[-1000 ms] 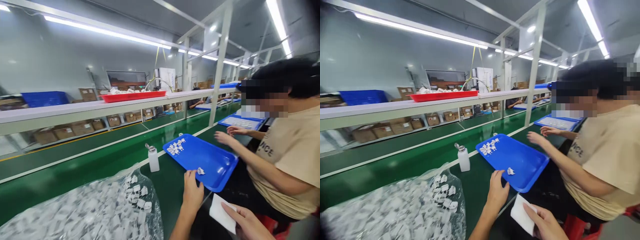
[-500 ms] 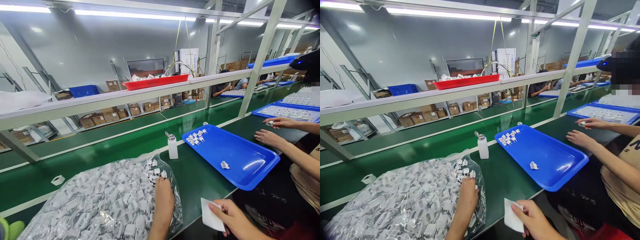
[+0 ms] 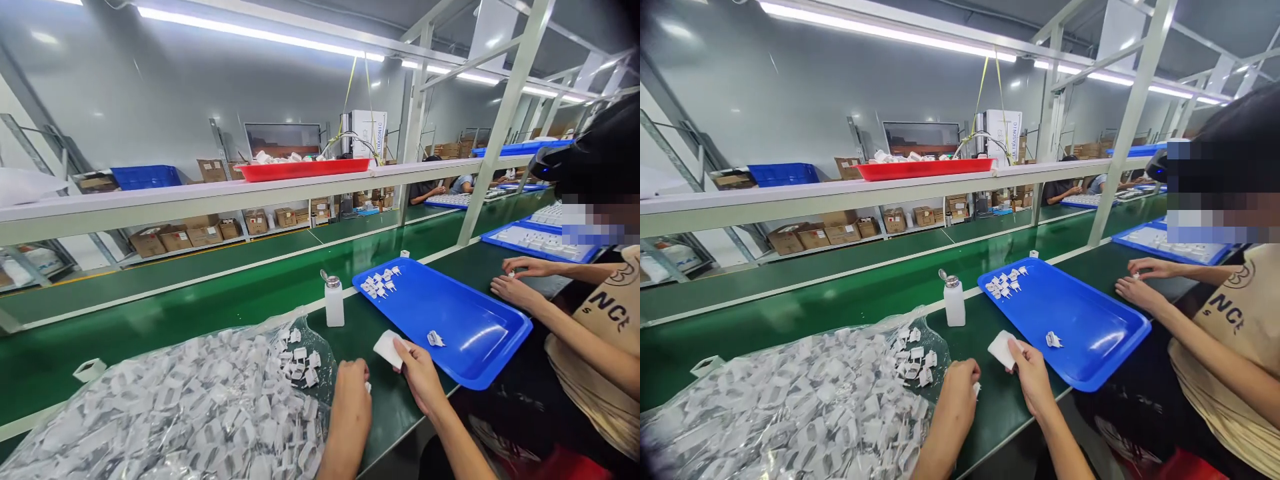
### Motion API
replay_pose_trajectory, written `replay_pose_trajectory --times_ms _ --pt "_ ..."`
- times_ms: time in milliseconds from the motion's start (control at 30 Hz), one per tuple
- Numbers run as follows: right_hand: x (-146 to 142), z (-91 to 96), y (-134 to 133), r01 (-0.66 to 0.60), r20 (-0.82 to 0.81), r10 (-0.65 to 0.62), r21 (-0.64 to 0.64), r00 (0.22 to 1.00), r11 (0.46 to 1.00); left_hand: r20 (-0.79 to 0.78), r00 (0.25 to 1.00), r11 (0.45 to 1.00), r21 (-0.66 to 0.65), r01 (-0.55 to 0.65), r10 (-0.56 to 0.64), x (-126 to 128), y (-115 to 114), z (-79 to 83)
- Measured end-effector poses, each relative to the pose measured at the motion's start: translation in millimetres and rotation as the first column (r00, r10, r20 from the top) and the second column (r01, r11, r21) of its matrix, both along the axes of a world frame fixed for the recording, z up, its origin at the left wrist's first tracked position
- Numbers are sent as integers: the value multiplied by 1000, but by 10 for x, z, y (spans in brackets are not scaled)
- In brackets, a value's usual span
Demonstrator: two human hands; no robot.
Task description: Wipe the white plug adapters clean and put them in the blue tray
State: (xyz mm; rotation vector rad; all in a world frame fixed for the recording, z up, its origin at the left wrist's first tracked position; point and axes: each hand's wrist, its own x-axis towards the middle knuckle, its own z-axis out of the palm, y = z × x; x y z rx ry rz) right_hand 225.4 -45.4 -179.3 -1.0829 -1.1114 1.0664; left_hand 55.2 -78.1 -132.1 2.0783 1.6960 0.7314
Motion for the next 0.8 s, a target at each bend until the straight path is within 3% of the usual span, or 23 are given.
replay_pose_trajectory --times_ms 167,233,367,433,600,733,800 --pt "36 8 -38 -5 -52 4 -16 999 1000 123 990 998 -4 69 -68 260 100 -164" --pt "42 -1 -56 -10 -50 9 -24 999 1000 192 981 1000 24 10 -14 288 69 -168" --pt "60 -56 -54 1 -58 -3 -41 998 999 303 931 974 28 -224 206 340 -123 -188" --pt "69 -81 -44 7 -66 -10 -44 998 999 302 923 969 -6 -248 238 381 -202 -226" --pt "83 -90 -39 12 -53 -15 -52 998 999 307 950 997 -48 -53 65 372 -224 -336" --pt "100 -79 -40 -13 21 15 -57 1000 998 392 914 993 -11 115 -102 254 -288 -381" --pt "102 -84 -38 -22 70 25 -56 997 998 436 894 993 -8 121 -105 214 -367 -401"
